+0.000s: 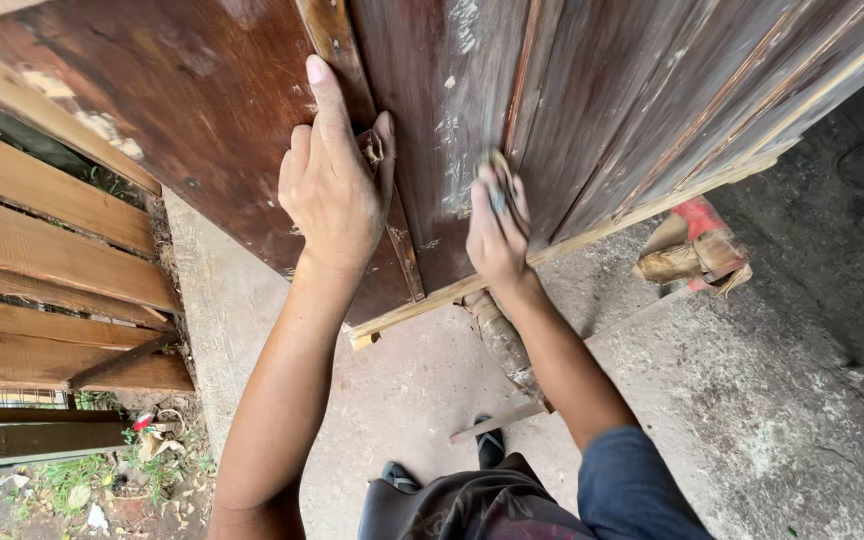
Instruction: The person sands the surface of a wooden cabinet by hand using a piece of sandpaper.
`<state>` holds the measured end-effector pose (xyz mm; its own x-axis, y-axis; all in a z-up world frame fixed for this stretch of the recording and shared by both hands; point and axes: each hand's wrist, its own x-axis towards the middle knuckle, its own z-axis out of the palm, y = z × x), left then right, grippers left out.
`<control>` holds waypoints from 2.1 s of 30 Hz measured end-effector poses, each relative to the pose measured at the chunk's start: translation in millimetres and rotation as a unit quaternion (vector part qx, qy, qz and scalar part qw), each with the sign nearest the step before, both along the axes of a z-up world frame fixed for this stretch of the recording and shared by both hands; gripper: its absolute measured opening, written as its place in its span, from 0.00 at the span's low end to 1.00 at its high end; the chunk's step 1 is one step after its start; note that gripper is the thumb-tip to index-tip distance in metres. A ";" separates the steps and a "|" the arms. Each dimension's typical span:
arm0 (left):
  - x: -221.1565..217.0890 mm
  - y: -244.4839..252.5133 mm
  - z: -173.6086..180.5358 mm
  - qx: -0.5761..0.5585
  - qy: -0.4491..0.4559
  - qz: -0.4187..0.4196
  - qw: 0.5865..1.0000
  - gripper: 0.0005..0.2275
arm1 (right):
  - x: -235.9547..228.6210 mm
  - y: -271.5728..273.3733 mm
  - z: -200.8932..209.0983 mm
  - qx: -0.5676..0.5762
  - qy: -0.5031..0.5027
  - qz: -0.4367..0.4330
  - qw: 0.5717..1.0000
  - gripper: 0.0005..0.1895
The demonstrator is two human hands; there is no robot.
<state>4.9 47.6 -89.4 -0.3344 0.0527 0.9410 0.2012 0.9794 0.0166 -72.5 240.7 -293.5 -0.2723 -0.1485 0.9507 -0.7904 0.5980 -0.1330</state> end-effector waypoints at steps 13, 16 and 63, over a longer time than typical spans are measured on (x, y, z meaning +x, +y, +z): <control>16.1 -4.3 7.7 0.007 -0.039 -0.021 0.999 0.32 | -25.4 -24.1 123.5 0.015 -0.043 -0.046 0.998 0.50; 31.5 -19.4 25.6 0.052 -0.118 -0.094 0.987 0.28 | -0.3 -17.5 105.6 0.103 -0.039 -0.087 0.990 0.50; -5.1 -34.9 92.9 0.038 0.098 0.012 0.994 0.16 | -48.0 8.3 252.3 0.112 0.209 -0.034 0.971 0.11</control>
